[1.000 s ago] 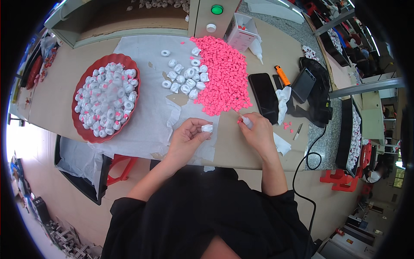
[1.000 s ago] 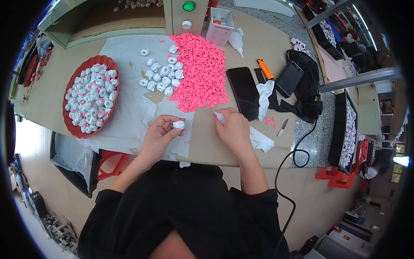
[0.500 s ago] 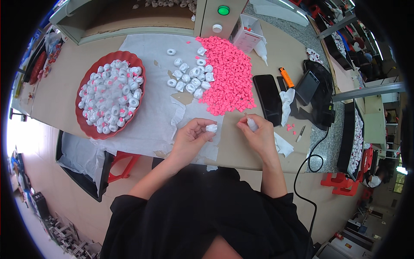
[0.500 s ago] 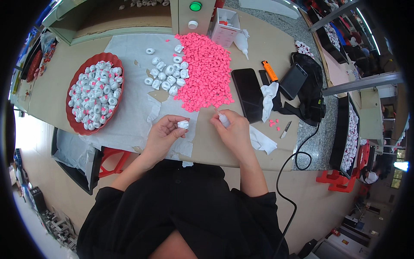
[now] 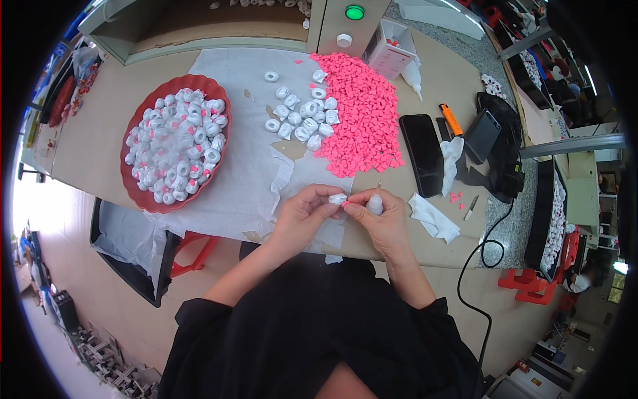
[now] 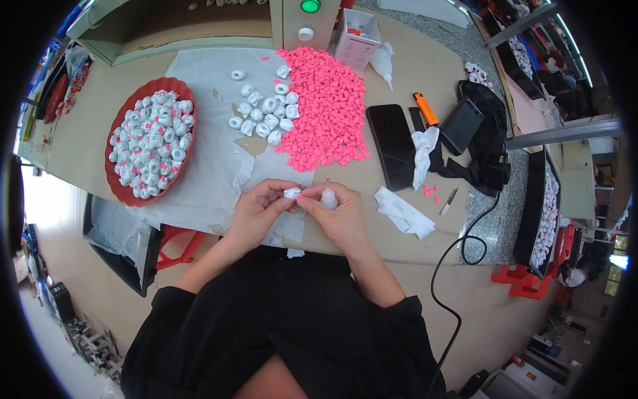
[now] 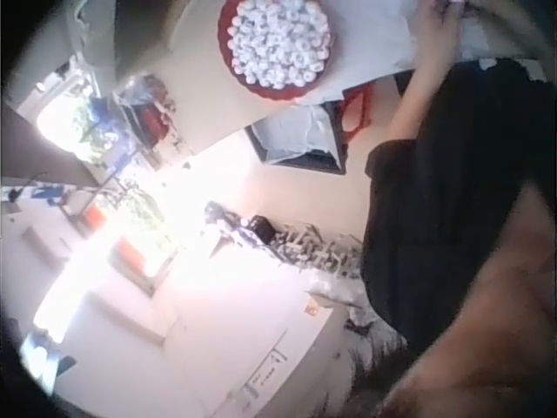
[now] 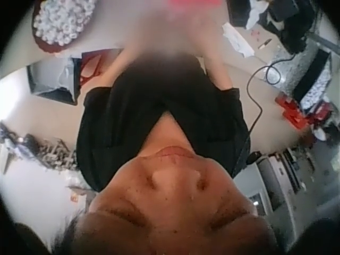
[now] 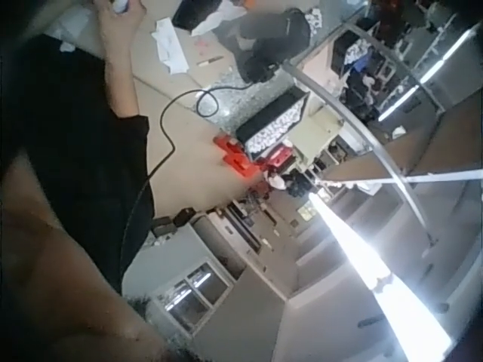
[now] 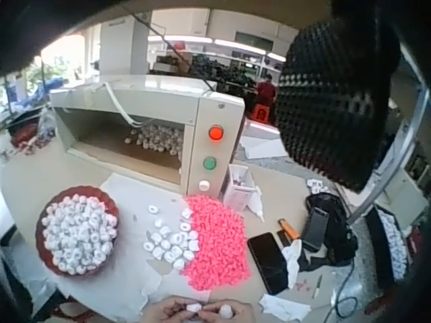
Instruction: The person assembles toy components by applying glue from a bottle to small white plastic pieces and attaching them to pink fuzzy bases.
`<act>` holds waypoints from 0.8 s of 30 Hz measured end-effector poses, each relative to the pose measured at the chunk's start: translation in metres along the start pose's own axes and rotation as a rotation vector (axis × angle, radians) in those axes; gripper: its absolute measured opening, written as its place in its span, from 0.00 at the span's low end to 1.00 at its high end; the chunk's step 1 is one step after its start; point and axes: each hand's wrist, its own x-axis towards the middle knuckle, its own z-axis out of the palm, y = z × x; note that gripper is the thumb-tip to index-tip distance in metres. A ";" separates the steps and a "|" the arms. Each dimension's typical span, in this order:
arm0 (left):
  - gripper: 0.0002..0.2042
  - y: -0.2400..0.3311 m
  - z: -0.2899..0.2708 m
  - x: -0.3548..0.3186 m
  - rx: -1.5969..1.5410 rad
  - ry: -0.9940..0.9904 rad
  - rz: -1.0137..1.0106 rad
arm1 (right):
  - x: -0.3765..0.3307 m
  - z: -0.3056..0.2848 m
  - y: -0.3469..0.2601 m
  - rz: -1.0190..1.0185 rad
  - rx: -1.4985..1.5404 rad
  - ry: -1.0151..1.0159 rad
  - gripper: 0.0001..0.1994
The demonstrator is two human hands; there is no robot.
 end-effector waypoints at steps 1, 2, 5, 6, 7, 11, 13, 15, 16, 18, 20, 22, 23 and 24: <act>0.10 0.001 0.000 -0.001 0.000 0.002 -0.001 | 0.000 0.000 0.001 0.008 -0.006 -0.003 0.05; 0.10 0.001 0.001 -0.001 0.011 -0.001 0.006 | 0.000 0.001 0.001 0.016 -0.012 -0.006 0.05; 0.10 0.004 0.001 -0.002 0.033 -0.008 0.008 | 0.002 -0.002 0.000 0.049 -0.017 -0.027 0.06; 0.10 0.005 0.001 -0.002 0.046 -0.011 0.004 | 0.003 -0.002 -0.001 0.051 -0.017 -0.027 0.06; 0.10 0.005 0.002 -0.002 0.045 -0.011 0.003 | 0.003 -0.002 -0.003 0.072 0.003 -0.034 0.07; 0.10 0.007 0.002 -0.004 0.080 0.003 0.000 | 0.005 -0.003 -0.004 0.106 0.011 -0.048 0.09; 0.10 0.006 0.003 -0.004 0.094 0.013 -0.005 | 0.005 -0.001 -0.007 0.096 -0.024 -0.052 0.09; 0.10 0.006 0.003 -0.003 0.099 0.020 0.017 | 0.006 0.000 -0.008 0.086 -0.059 -0.055 0.09; 0.10 0.005 0.002 -0.004 0.099 0.021 0.016 | 0.006 0.000 -0.007 0.090 -0.075 -0.052 0.10; 0.10 0.002 0.000 -0.005 0.107 0.005 0.034 | 0.006 0.000 -0.006 0.093 -0.090 -0.051 0.10; 0.10 0.002 0.000 -0.004 0.097 0.004 0.024 | 0.005 0.000 -0.005 0.077 -0.091 -0.054 0.09; 0.10 0.002 0.002 -0.004 0.088 0.003 0.016 | 0.003 0.004 -0.002 0.043 -0.087 -0.030 0.09; 0.10 0.002 0.003 -0.003 0.032 0.021 0.006 | 0.003 0.005 -0.001 0.010 -0.083 -0.006 0.08; 0.10 0.002 0.004 -0.002 -0.023 0.039 -0.004 | 0.004 0.005 -0.001 0.008 -0.081 -0.005 0.08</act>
